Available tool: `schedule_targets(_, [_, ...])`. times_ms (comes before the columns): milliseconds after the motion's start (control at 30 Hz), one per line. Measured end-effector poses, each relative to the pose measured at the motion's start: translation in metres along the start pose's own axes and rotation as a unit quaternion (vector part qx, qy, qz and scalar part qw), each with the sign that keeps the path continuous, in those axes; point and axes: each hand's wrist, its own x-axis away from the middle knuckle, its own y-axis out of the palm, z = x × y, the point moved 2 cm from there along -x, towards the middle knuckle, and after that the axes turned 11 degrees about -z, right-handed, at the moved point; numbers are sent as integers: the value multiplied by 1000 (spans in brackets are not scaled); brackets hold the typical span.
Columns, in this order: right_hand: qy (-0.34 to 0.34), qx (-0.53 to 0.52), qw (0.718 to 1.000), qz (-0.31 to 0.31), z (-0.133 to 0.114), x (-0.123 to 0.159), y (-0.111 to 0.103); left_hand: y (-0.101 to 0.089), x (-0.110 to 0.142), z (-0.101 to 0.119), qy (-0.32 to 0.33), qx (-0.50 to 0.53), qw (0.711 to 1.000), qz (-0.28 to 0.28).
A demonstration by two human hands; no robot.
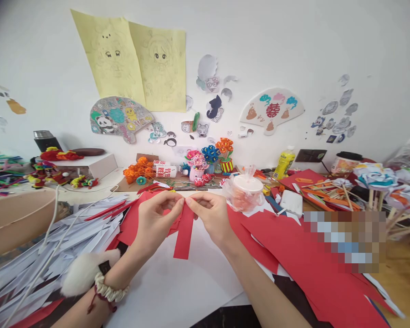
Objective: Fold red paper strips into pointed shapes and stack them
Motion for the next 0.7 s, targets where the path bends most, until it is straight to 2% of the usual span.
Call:
schedule_targets(400, [-1,-20,1000,7,-1,0,0,2,1,1,-12,28,999,17])
schedule_targets(567, [3,-21,1000,-14,2,-3,-5,0,-3,-3,-55,85,995,-16])
schedule_targets(700, [7,-2,1000,-26,1,-4,-8,-5,-7,-6,-52,86,994,-38])
